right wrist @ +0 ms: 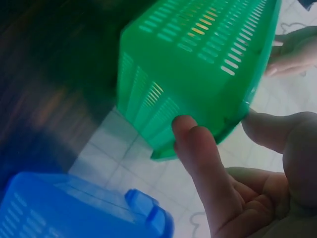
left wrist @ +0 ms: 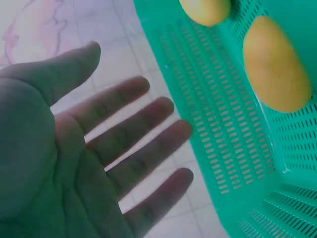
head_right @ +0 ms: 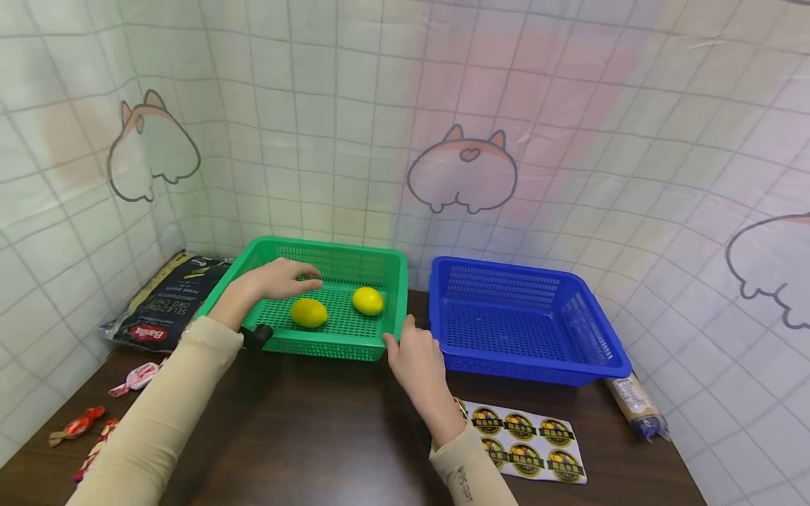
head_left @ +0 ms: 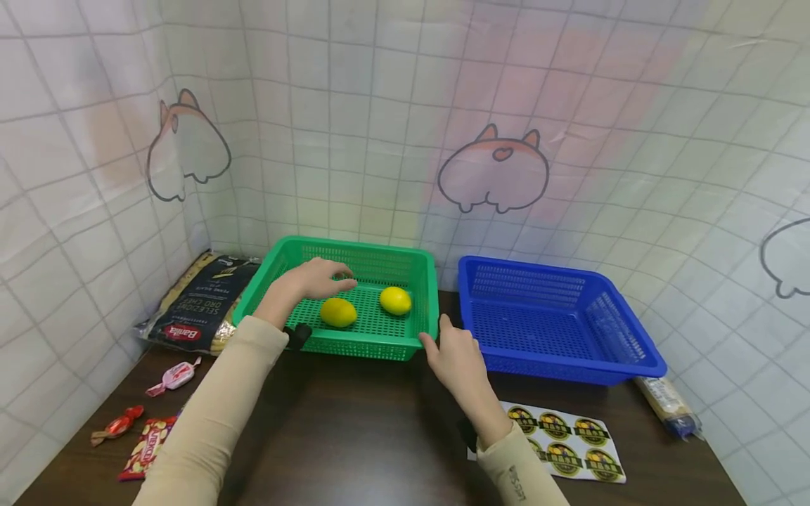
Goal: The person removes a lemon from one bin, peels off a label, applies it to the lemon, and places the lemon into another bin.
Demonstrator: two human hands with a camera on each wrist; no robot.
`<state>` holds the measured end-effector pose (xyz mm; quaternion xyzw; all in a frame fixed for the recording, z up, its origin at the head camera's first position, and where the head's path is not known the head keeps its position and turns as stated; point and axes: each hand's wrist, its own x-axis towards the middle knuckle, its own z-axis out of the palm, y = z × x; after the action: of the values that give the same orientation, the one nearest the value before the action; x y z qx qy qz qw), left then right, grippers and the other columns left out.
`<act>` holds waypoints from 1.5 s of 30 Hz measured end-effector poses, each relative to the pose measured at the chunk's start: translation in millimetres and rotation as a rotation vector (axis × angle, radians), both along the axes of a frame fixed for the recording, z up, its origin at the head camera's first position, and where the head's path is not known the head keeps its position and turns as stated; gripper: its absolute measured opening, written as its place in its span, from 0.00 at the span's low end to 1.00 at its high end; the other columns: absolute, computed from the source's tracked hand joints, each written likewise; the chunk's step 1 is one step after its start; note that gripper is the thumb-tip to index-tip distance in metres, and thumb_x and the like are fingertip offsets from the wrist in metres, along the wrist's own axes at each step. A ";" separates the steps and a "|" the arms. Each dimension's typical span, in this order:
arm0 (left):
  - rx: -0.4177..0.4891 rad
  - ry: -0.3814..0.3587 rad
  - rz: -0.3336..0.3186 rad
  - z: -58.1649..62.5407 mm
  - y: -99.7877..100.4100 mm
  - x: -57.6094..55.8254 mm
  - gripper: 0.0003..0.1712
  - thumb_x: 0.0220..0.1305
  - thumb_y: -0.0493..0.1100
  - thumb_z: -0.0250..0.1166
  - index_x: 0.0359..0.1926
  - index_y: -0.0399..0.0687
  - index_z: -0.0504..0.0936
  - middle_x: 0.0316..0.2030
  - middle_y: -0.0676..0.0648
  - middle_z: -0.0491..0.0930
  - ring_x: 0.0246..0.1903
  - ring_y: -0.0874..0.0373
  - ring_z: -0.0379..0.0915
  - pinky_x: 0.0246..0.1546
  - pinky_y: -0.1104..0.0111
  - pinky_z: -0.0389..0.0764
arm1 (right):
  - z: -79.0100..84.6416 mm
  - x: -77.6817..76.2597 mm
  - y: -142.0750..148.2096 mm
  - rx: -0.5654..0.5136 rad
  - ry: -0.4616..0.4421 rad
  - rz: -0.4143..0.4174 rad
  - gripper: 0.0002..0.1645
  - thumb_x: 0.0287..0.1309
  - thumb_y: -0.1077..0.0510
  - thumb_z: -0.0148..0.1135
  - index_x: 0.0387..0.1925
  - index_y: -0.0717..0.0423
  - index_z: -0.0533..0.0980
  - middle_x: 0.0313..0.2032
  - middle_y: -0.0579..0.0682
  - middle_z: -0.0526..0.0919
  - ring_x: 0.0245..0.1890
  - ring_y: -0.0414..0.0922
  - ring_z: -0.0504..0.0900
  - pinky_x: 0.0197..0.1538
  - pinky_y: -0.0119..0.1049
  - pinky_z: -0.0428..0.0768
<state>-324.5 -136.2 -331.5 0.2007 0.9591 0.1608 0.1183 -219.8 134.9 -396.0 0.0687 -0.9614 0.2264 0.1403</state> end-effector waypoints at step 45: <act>-0.032 -0.492 0.036 -51.0 -5.4 -66.7 0.38 0.63 0.46 0.70 0.72 0.52 0.67 0.75 0.40 0.60 0.73 0.37 0.57 0.73 0.47 0.65 | 2.4 -14.8 -9.0 -0.047 -0.085 -0.056 0.31 0.66 0.46 0.62 0.13 0.48 0.57 0.14 0.43 0.54 0.13 0.40 0.54 0.16 0.30 0.55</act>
<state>-391.2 -141.6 -382.6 0.1364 0.9073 0.1915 0.3486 -234.6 126.0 -393.6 0.0290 -0.9624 0.2478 0.1073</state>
